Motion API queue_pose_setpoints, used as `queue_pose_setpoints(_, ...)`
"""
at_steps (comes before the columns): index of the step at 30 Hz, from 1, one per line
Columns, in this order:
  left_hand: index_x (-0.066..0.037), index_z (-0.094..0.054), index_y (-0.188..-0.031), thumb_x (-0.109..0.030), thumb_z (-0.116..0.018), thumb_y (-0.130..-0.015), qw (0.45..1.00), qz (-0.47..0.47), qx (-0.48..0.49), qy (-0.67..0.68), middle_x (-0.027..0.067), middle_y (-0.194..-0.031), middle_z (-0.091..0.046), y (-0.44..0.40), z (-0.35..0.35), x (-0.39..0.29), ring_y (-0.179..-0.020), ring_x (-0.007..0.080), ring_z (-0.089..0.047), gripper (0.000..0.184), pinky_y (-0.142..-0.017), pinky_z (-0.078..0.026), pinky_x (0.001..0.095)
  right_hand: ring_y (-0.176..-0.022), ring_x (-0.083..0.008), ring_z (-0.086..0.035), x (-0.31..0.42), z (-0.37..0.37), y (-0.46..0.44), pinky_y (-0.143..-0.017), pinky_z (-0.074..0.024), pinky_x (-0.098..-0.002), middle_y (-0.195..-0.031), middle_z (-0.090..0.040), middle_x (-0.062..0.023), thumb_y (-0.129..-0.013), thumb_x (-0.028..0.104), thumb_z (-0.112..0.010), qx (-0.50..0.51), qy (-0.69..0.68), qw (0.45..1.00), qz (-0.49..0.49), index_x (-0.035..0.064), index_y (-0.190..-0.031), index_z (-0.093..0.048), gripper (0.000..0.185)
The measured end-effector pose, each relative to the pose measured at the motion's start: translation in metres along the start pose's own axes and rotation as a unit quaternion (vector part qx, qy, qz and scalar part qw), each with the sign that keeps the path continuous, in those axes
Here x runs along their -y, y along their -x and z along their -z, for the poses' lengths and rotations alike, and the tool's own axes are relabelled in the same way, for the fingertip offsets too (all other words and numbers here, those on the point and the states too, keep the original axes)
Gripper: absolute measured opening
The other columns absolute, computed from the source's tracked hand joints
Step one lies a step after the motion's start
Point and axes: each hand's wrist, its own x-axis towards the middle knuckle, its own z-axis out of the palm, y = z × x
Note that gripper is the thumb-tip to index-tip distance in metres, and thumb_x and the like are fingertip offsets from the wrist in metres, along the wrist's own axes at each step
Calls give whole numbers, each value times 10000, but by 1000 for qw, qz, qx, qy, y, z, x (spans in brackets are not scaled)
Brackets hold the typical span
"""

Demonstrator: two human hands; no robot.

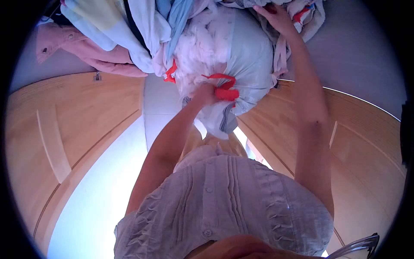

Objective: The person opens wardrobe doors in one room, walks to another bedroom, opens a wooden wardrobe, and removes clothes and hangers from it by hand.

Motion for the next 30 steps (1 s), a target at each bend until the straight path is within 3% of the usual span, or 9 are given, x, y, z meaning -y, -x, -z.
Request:
queue_pose_setpoints(3, -66, -659, -981, -382, -775, -665, 995, 13, -11, 96, 149, -962, -675, 50, -24, 5, -912, 305, -651, 462, -799, -504, 413, -827, -181, -612, 0, 5, -5, -757, -479, -349, -887, -663, -62, -815, 473, -685, 43, -7, 998, -53, 34, -1014, -660, 483)
queue_pose_setpoints(9, -62, -616, -1103, -366, -761, -694, 911, -39, -37, 408, 133, -967, -676, 118, -130, 45, -894, 268, -653, 530, -790, -499, 386, -770, -211, -635, -32, -5, 3, -701, -500, -366, -771, -651, -67, -866, 478, -612, -126, 84, 980, 132, 22, -972, -652, 469)
queue_pose_setpoints(11, -61, -607, -1121, -332, -747, -725, 863, -48, -38, 502, 114, -960, -676, 125, -163, 54, -880, 235, -650, 500, -792, -497, 360, -1083, -246, -587, -68, -6, -25, -958, -418, -335, -1177, -622, -126, -830, 594, -598, 15, 12, 996, 92, 32, -1205, -590, 676)
queue_pose_setpoints(16, -50, -609, -1117, -257, -731, -745, 885, 48, -5, 463, 90, -964, -672, 170, -185, 54, -878, 197, -636, 442, -793, -492, 333, -1047, -222, -600, -92, -31, -45, -947, -420, -323, -1114, -651, -102, -859, 609, -542, 32, 90, 993, 70, 52, -1189, -614, 651)
queue_pose_setpoints(18, -46, -610, -1115, -227, -724, -753, 894, 73, -3, 441, 80, -965, -670, 189, -187, 51, -877, 182, -630, 421, -794, -490, 322, -1061, -268, -599, -115, -60, -42, -948, -421, -324, -1130, -646, -128, -861, 634, -507, 76, -78, 994, -30, 85, -1183, -630, 648)
queue_pose_setpoints(22, -32, -611, -1109, -126, -702, -766, 834, 106, 7, 541, 50, -956, -663, 231, -135, 5, -867, 141, -610, 368, -786, -484, 292, -1115, -319, -574, -52, -63, 51, -982, -405, -337, -1186, -602, -225, -815, 687, -520, 121, 85, 987, 65, 7, -1224, -586, 796)
queue_pose_setpoints(27, -23, -613, -1099, -54, -671, -761, 803, 23, -25, 595, 39, -956, -656, 285, -98, -33, -887, 126, -601, 345, -786, -482, 292, -1162, -300, -540, -79, -82, 125, -976, -407, -341, -1250, -572, -201, -803, 701, -523, 93, 72, 993, -27, 44, -1333, -497, 845)
queue_pose_setpoints(29, -27, -616, -1098, -51, -667, -760, 803, -3, -26, 596, 38, -955, -654, 318, -94, -45, -892, 133, -602, 342, -793, -479, 292, -1259, -335, -455, -84, -79, 155, -1002, -399, -421, -1394, -440, -216, -754, 763, -512, 145, -118, 973, -131, 14, -1398, -392, 996)
queue_pose_setpoints(30, -23, -615, -1099, -52, -655, -770, 860, -19, -11, 509, 46, -983, -649, 343, -102, -47, -914, 139, -602, 333, -805, -474, 290, -1259, -335, -455, -79, -79, 175, -1002, -399, -421, -1394, -440, -216, -754, 763, -512, 152, -113, 974, -124, 14, -1398, -392, 996)
